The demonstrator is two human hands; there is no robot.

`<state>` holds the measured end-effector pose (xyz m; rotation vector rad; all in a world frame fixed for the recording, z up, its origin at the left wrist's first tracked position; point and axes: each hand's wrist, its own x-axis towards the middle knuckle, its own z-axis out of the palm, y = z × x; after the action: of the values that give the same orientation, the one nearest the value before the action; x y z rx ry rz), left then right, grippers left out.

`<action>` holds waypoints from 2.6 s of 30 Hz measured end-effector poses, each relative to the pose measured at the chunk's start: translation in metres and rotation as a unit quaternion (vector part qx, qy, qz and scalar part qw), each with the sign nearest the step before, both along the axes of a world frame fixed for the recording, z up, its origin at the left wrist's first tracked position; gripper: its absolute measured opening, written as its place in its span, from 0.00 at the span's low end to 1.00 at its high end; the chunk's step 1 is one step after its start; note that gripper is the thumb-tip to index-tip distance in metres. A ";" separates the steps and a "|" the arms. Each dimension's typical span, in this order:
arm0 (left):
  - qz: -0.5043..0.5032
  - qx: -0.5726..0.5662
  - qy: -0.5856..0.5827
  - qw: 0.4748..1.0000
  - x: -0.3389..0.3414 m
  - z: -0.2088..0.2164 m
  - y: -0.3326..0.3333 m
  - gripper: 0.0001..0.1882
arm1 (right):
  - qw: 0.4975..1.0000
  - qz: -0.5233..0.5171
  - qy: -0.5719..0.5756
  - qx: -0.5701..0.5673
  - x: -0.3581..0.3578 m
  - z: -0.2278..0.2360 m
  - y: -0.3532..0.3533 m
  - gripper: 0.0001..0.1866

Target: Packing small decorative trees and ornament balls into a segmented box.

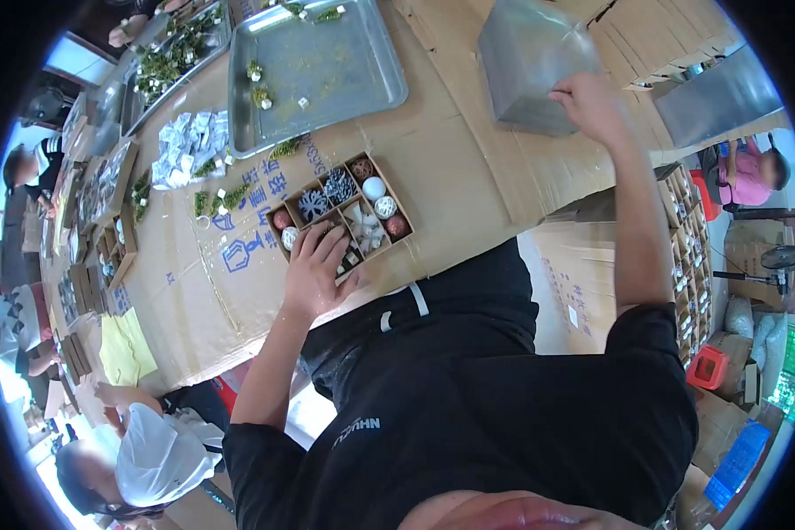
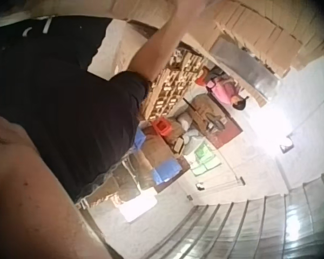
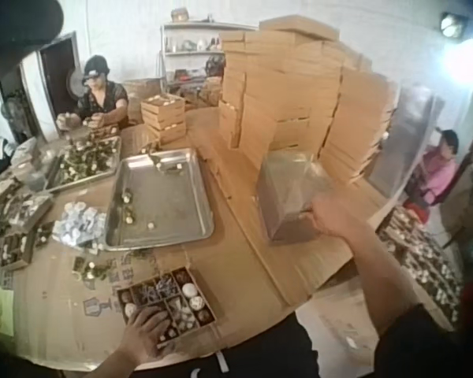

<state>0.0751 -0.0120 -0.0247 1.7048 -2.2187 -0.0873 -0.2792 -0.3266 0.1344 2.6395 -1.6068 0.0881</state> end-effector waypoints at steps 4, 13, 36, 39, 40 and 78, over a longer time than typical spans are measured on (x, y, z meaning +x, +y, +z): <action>0.002 0.008 0.032 0.999 0.001 0.006 0.000 0.28 | 0.960 0.062 -0.111 0.249 -0.018 0.015 -0.044 0.11; 0.060 -0.049 0.168 0.983 0.000 0.005 0.005 0.22 | 0.880 0.073 -0.200 0.425 -0.043 0.004 -0.098 0.13; 0.129 -0.025 0.704 0.698 -0.032 0.158 0.005 0.45 | 0.526 0.054 -0.671 0.519 0.103 0.008 0.137 0.14; 0.274 0.062 0.684 0.673 -0.006 0.139 0.024 0.28 | 0.511 -0.064 -0.647 0.562 0.125 -0.056 0.147 0.17; 0.350 0.074 0.635 0.685 0.004 0.114 0.018 0.29 | 0.541 -0.055 -0.632 0.552 0.128 -0.085 0.145 0.19; 0.374 0.086 0.841 0.382 -0.043 -0.004 0.120 0.15 | 0.612 -0.109 -0.422 0.660 0.100 -0.147 0.187 0.14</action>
<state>0.0323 0.1084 -0.0288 1.1434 0.1616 -1.1658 -0.1794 -0.1400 -0.0125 3.5592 -3.3301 0.2464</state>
